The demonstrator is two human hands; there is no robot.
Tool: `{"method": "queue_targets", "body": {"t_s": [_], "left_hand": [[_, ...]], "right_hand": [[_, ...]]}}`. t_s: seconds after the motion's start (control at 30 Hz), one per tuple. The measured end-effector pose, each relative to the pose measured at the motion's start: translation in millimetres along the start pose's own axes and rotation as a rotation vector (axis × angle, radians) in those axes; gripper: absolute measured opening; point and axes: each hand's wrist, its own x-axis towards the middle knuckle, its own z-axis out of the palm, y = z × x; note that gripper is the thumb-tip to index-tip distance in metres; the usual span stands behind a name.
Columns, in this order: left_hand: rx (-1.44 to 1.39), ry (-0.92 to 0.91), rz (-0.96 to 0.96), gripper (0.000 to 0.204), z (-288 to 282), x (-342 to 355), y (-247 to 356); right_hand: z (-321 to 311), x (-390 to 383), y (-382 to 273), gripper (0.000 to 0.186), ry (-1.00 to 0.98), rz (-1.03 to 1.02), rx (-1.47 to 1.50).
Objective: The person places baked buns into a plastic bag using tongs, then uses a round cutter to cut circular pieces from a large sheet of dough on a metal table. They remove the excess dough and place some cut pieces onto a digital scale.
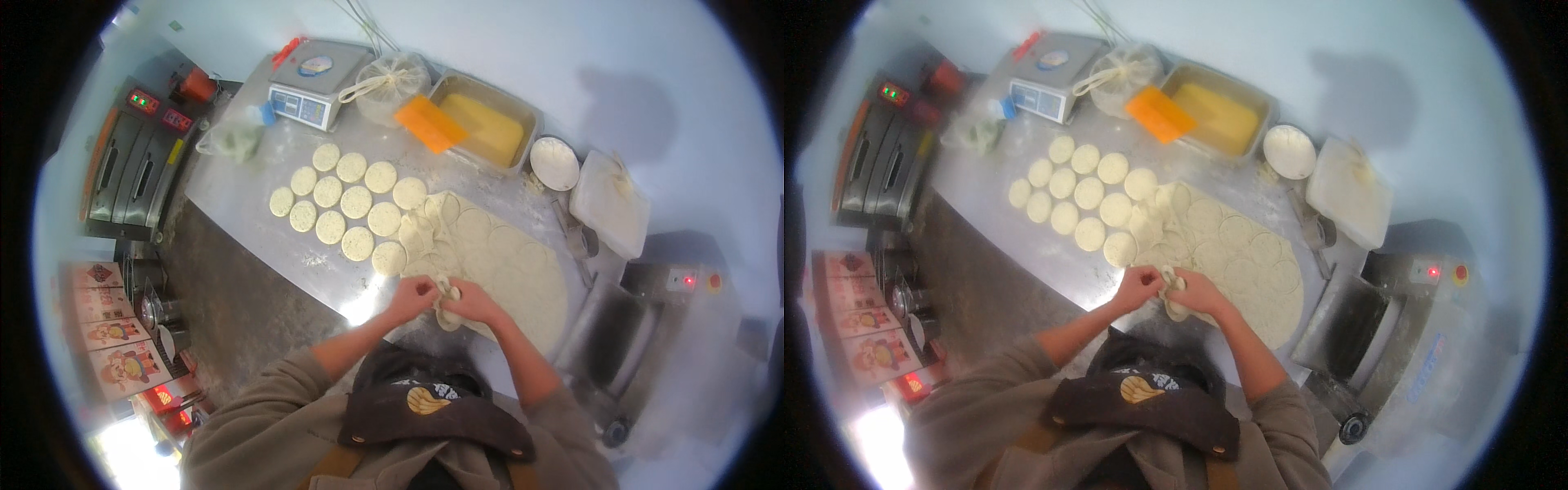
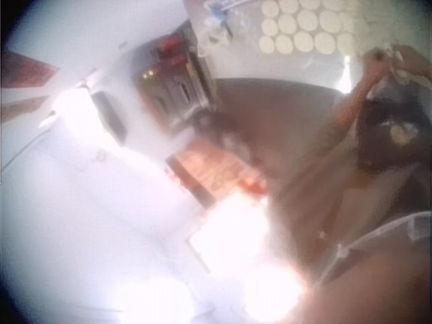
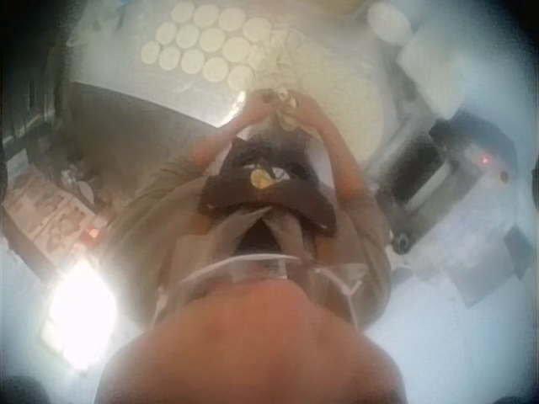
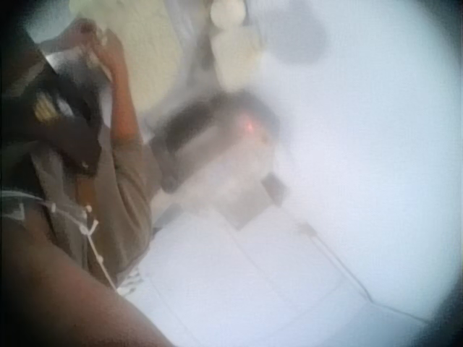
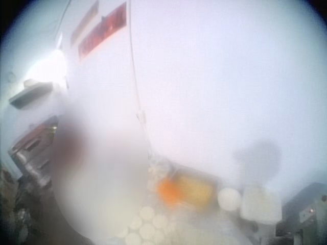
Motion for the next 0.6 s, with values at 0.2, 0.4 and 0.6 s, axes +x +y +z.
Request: {"method": "queue_targets", "body": {"t_s": [0.2,0.4,0.6], "left_hand": [[0.416,0.568,0.186,0.021,-59,84,-14],[0.765,0.549,0.349,0.024,-88,152,-13],[0.598,0.359,0.208,0.027,-73,138,-8]], "right_hand": [[12,13,22,0.032,-0.052,0.135,-0.019],[10,-11,31,0.031,0.136,0.154,0.261],[-3,-20,40,0.031,0.374,0.18,0.22]]}}
